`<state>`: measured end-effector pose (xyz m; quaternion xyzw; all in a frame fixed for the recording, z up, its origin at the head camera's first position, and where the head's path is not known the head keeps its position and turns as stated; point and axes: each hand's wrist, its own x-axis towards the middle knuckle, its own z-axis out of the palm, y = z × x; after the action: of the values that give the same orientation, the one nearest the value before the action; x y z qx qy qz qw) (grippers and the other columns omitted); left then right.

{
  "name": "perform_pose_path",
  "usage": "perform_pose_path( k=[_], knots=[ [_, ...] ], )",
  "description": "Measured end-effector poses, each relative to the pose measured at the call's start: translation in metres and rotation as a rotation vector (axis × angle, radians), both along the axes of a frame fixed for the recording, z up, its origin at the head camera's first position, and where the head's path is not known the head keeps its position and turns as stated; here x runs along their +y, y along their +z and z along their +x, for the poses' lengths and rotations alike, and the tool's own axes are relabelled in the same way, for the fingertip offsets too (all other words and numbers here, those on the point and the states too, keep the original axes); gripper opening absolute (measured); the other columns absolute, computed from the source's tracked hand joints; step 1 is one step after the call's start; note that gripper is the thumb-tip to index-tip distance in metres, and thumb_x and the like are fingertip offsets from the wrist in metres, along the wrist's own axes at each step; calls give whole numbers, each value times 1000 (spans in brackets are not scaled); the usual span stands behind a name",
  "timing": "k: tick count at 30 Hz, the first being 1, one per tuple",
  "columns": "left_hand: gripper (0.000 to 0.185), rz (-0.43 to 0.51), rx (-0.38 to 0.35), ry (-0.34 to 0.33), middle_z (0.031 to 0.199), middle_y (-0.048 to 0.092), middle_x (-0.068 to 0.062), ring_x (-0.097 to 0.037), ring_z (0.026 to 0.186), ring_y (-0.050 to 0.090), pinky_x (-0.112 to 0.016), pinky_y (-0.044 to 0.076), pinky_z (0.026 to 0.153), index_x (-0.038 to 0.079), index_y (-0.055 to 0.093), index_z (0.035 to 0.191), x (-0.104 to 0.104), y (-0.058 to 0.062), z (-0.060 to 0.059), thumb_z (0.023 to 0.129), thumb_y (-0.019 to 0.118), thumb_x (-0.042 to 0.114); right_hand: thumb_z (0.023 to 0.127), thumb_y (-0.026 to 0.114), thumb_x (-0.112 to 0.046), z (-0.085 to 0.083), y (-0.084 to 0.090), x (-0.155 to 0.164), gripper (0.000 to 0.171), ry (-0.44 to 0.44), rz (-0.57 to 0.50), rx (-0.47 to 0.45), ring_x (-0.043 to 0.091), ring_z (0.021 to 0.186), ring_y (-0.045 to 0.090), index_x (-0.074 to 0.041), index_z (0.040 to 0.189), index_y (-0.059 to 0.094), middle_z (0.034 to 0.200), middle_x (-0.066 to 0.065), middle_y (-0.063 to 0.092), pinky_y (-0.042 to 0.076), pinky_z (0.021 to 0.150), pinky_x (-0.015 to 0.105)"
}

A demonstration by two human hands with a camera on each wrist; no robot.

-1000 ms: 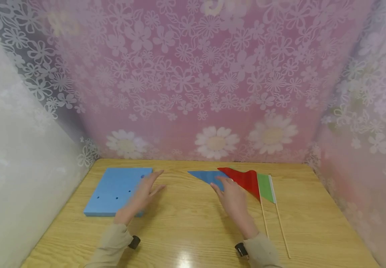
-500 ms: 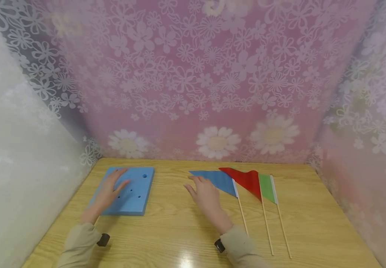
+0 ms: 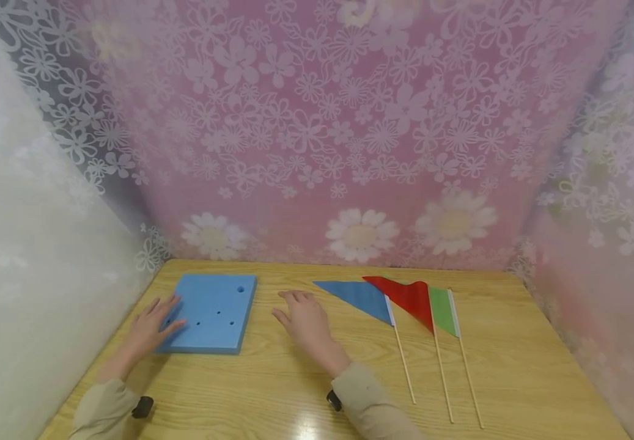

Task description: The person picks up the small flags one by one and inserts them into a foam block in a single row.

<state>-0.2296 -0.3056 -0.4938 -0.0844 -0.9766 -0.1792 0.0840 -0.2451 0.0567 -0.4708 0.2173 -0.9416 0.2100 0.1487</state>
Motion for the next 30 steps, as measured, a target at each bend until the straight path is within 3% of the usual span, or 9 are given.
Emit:
perform_pose_path(
  k=[6, 22, 30],
  knots=[
    [73, -16, -102, 4, 158, 35, -26, -54, 145, 24, -85, 18, 104, -1, 43, 152, -4, -3, 3, 98, 66, 41, 100, 63, -43, -1, -5, -13, 48, 44, 36, -36, 37, 124, 59, -15, 139, 61, 134, 11, 65, 57, 91, 50],
    [71, -28, -105, 5, 158, 36, -25, -52, 146, 25, -85, 17, 104, -1, 44, 152, 16, -3, 6, 99, 66, 41, 100, 62, -46, -3, -11, -46, 60, 187, 240, -78, 35, 140, 46, -13, 149, 51, 154, 12, 47, 51, 101, 54],
    [71, -34, -127, 9, 159, 34, -25, -51, 147, 24, -84, 16, 106, -1, 42, 153, 28, -1, 8, 100, 63, 42, 104, 47, -52, 0, -20, -51, 69, 282, 384, -167, 24, 154, 25, -17, 161, 32, 167, 4, 27, 32, 117, 59]
  ],
)
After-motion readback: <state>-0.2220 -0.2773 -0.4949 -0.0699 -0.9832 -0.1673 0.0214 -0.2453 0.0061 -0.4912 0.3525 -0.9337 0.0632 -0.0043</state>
